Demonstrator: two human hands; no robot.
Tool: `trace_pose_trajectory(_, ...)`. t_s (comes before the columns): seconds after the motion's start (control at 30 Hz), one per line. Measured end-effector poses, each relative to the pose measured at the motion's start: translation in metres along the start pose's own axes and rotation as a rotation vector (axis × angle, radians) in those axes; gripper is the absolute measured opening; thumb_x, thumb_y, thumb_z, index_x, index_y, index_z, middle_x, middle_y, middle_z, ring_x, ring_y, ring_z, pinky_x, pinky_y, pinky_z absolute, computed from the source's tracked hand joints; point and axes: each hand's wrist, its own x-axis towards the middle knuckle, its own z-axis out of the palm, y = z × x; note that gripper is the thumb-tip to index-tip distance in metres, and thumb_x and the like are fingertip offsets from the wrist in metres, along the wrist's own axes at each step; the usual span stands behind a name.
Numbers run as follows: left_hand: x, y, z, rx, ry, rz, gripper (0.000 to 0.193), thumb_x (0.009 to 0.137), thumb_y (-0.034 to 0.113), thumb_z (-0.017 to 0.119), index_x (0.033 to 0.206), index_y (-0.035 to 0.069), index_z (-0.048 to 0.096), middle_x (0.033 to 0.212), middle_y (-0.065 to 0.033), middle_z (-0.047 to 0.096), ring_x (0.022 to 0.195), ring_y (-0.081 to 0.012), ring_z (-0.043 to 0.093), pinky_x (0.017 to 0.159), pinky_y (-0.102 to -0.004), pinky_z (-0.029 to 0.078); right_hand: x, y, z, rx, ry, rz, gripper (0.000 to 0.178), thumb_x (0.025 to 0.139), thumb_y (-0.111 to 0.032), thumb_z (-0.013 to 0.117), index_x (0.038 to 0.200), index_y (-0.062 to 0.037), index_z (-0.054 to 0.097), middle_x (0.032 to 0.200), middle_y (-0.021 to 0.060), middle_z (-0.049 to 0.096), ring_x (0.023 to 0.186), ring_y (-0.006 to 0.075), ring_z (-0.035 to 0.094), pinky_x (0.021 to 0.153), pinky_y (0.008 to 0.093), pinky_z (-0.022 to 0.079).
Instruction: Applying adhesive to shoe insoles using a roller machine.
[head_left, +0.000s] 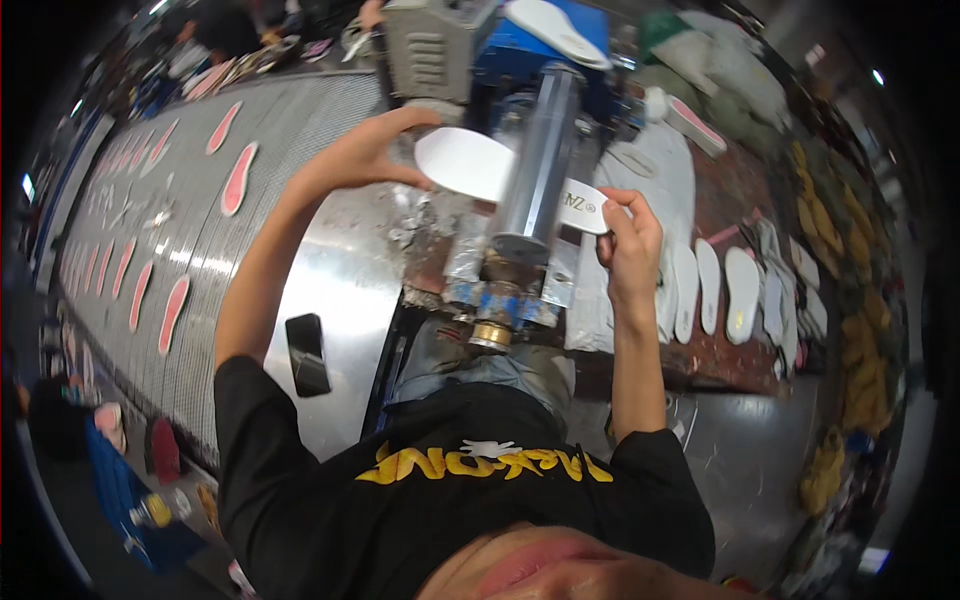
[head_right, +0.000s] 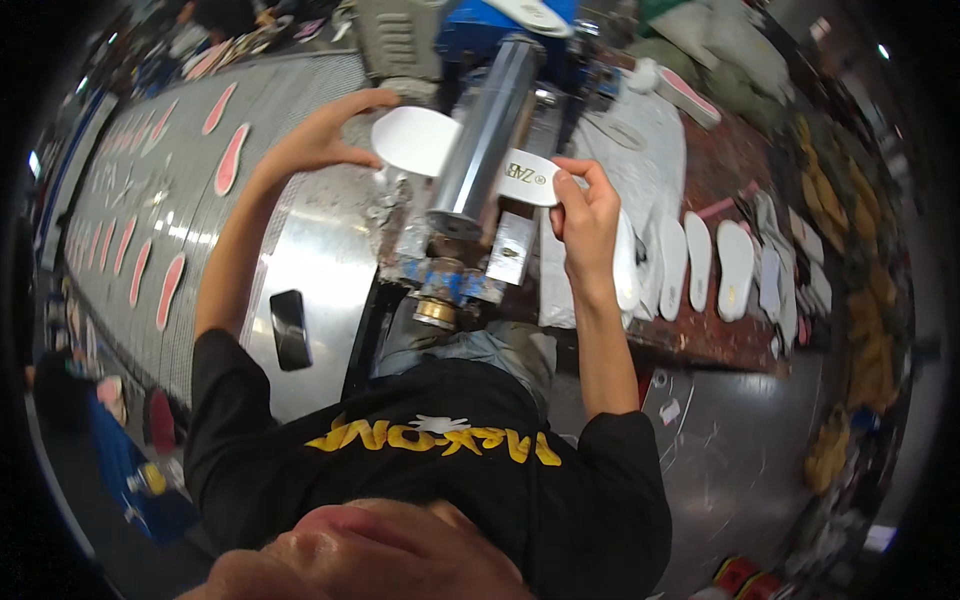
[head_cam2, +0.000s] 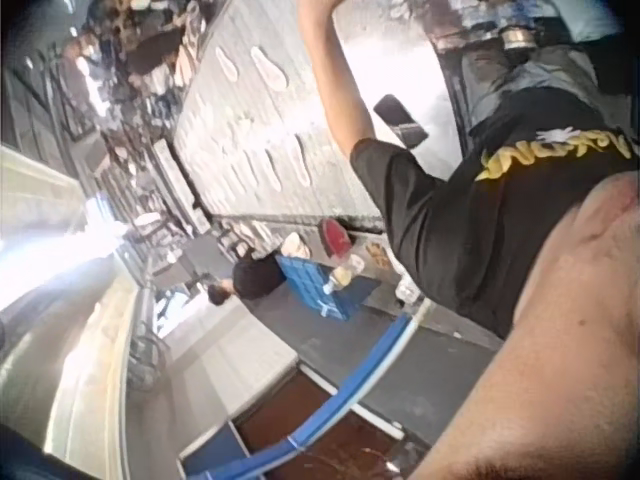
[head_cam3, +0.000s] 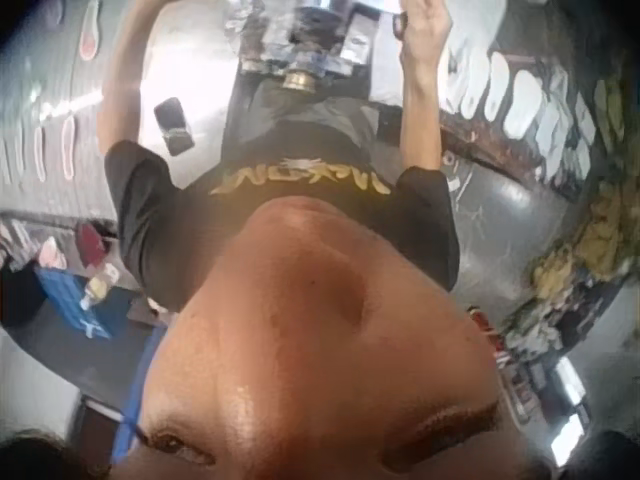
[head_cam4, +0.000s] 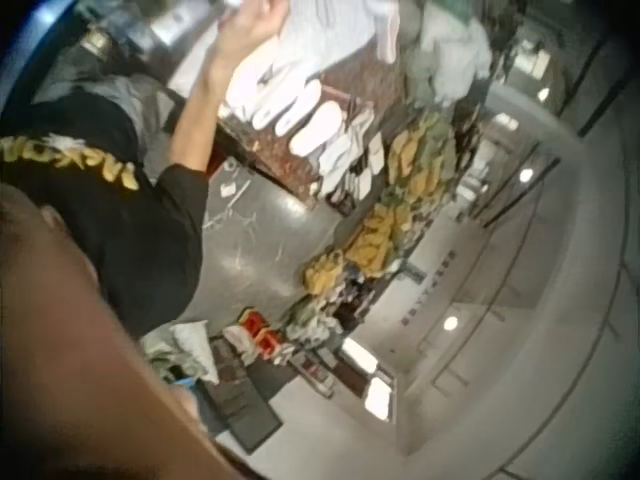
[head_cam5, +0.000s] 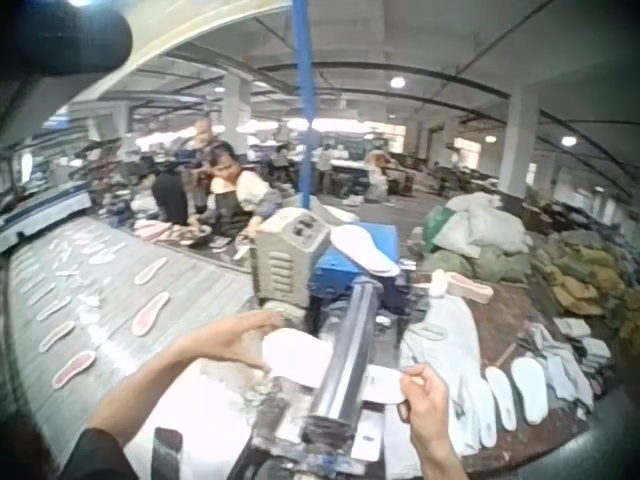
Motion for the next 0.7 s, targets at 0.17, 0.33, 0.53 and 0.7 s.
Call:
trace_pose_trajectory(0.17,-0.013,-0.033,-0.01,0.003,-0.157,-0.024,0.088,0.06,0.016,0.082,0.138,0.012,0.042,0.139,-0.0078,0.046,0.122,-0.0271,0.049,0.106,-0.0393,0.038,0.007,-0.003,0.009,-0.09,-0.085,0.001,0.016,0.093,-0.014,0.053,0.1,-0.0016,0.06,0.052,-0.0048,0.044,0.042,0.0019,0.033,0.039,0.0192,0.022)
trace_pose_trajectory(0.33,-0.059,-0.071,0.01,-0.182,-0.223,-0.207,0.1,0.055,0.017,0.084,0.142,0.016,0.034,0.139,-0.0107,0.045,0.121,-0.0297,0.048,0.106,-0.0463,0.039,0.0,0.003,-0.015,-0.075,-0.037,-0.032,0.016,0.093,-0.013,0.053,0.101,-0.0014,0.059,0.052,-0.0046,0.042,0.042,0.002,0.031,0.039,0.0184,0.022)
trace_pose_trajectory(0.53,-0.178,-0.11,0.047,-1.253,0.187,-0.504,0.076,0.082,0.035,0.068,0.144,0.013,0.029,0.136,-0.0252,0.042,0.122,-0.0332,0.048,0.103,-0.0474,0.041,0.0,0.013,-0.039,-0.04,0.045,0.032,0.012,0.093,-0.011,0.052,0.098,-0.0009,0.057,0.053,-0.0043,0.038,0.042,0.0024,0.029,0.039,0.0182,0.022)
trace_pose_trajectory(0.7,-0.276,-0.144,0.033,-1.579,0.622,-0.71,0.064,0.097,0.049,0.036,0.14,0.002,0.029,0.133,-0.0271,0.043,0.119,-0.0372,0.051,0.099,-0.0417,0.047,0.0,0.028,-0.043,-0.004,-0.018,0.033,0.012,0.092,-0.011,0.053,0.097,-0.0008,0.057,0.054,-0.004,0.039,0.043,0.0024,0.031,0.04,0.0178,0.023)
